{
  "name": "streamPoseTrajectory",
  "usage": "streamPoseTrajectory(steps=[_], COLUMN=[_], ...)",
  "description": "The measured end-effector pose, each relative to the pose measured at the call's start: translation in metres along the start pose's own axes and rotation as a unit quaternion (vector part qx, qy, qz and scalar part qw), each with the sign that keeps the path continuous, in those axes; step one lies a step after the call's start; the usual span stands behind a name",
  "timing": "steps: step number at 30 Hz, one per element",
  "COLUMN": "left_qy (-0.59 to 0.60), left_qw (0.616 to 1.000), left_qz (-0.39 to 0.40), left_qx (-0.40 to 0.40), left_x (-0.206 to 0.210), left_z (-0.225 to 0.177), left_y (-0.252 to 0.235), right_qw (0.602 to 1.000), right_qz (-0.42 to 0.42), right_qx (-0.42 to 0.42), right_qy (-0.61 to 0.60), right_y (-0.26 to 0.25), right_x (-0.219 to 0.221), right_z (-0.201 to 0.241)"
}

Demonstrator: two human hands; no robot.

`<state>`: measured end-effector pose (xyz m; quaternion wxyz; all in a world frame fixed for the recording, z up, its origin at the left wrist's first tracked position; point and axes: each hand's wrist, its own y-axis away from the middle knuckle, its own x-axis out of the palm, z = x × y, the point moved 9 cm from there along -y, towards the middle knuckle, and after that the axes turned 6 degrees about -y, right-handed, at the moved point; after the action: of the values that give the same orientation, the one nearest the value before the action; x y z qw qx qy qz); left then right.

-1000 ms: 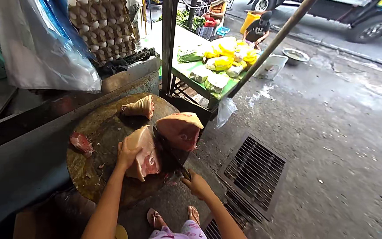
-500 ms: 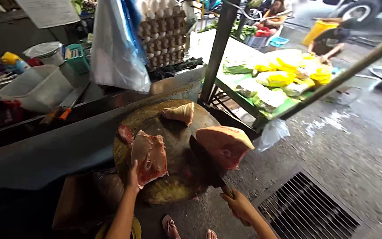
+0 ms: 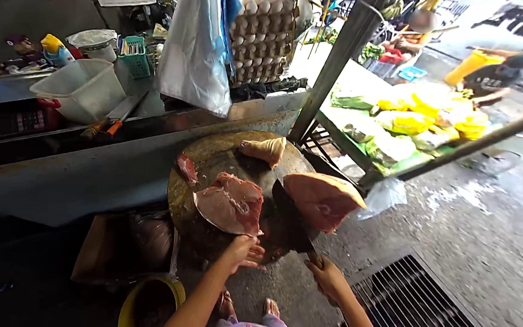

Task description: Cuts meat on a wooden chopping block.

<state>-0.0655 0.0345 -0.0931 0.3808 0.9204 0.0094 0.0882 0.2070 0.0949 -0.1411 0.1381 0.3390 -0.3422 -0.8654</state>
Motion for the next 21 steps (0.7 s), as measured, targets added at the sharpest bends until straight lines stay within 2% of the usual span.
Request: streamPoseTrajectory(steps=[1,3,6,8,10,13,15,18,21], left_qy=[-0.073,-0.178,-0.271,-0.335,-0.383,-0.426,-0.457,-0.440,-0.362], left_qw=[0.997,0.967,0.880,0.824,0.812,0.845,0.835,0.824,0.826], left_qz=[-0.025,-0.130,-0.299,-0.363,-0.360,-0.285,-0.291,-0.342,-0.404], left_qx=[0.030,0.131,0.249,0.279,0.254,0.154,0.101,0.103,0.150], left_x=[-0.012,-0.047,-0.101,-0.130,-0.149,-0.155,-0.143,-0.128,-0.112], left_z=[-0.009,-0.043,-0.103,-0.135,-0.152,-0.137,-0.116,-0.092,-0.055], left_y=[0.008,0.031,0.066,0.067,0.048,0.005,-0.002,0.012,0.028], right_qw=[1.000,1.000,1.000,0.999,0.999,0.997,0.996,0.996,0.996], right_qz=[0.002,0.003,0.011,0.022,0.032,0.042,0.047,0.046,0.049], right_qx=[-0.004,-0.012,-0.015,-0.021,-0.026,-0.029,-0.036,-0.041,-0.046], right_qy=[0.004,0.009,0.021,0.024,0.030,0.052,0.059,0.057,0.063], right_y=[-0.001,-0.002,-0.005,-0.009,-0.011,-0.014,-0.016,-0.016,-0.018], right_x=[0.000,-0.001,-0.003,-0.004,-0.005,-0.007,-0.007,-0.007,-0.008], right_z=[0.001,0.002,0.000,-0.001,-0.001,0.000,-0.001,0.001,0.002])
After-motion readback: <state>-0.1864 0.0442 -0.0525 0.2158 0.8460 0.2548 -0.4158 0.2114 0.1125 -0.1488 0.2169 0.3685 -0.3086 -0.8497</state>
